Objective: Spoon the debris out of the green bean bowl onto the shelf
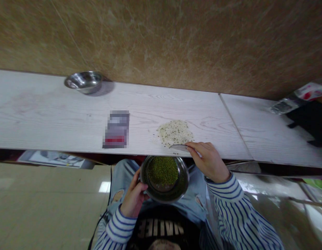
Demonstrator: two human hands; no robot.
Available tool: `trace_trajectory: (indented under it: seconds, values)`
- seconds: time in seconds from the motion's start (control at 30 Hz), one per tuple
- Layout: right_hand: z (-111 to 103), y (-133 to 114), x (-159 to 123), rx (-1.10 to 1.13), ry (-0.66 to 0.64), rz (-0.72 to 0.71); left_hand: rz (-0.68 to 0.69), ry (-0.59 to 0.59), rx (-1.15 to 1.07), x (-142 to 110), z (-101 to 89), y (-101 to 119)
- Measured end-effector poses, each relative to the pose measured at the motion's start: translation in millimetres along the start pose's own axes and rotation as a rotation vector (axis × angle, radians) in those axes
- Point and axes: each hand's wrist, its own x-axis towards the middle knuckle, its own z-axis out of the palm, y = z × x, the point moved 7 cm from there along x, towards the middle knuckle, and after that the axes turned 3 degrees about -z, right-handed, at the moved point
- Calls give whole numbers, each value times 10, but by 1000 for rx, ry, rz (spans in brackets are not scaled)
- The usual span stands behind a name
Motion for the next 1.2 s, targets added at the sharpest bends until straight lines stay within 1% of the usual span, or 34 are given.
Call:
trace_trajectory:
  seconds: [0.23,0.4,0.57,0.7,0.93,1.2]
  values:
    - [26,-48,20,15,-16,-25,4,23,8,-2,-6,4]
    - [35,-85,30,14,-15,-32,-16,14,0,0,-2,-3]
    - [47,-122,72,-8,-8,-41,-4,3,0,-5,3,10]
    - [64,-115,97,-22,3,-24,-6,7,6,-5,-3,15]
    - [68,-34,131,-65,19,31,3,30,5,-18,-3,40]
    - [58,-76,150,-39,50,6,3,23,-4,-5,-24,33]
